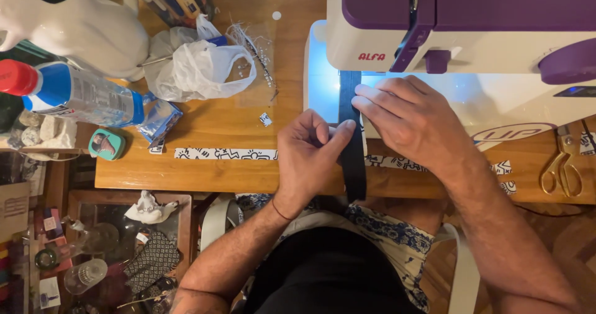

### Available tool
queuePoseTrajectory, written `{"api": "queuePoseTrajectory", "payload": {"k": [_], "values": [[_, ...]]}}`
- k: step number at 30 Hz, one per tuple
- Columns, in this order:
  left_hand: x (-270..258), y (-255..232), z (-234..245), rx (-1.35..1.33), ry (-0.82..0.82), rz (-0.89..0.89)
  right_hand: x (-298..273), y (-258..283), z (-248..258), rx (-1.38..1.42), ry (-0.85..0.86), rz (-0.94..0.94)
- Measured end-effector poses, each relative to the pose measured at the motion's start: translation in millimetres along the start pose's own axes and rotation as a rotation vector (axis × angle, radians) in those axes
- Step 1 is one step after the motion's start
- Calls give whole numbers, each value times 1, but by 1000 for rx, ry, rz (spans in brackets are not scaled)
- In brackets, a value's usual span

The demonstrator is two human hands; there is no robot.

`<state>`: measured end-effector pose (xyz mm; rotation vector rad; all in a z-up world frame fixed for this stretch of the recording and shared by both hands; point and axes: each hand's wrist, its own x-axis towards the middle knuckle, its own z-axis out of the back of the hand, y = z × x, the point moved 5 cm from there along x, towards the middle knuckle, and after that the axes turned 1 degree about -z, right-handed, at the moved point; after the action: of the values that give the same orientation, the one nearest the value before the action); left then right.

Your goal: Sewing a black strap using a sewing machine on a workbench

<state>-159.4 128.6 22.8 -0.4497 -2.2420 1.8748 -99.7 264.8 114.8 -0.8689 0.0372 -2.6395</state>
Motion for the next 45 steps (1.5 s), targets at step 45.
{"api": "queuePoseTrajectory", "payload": {"k": [45], "values": [[-10,-30,-7,66,-71,7,-7,0,8,22,206,50]]}}
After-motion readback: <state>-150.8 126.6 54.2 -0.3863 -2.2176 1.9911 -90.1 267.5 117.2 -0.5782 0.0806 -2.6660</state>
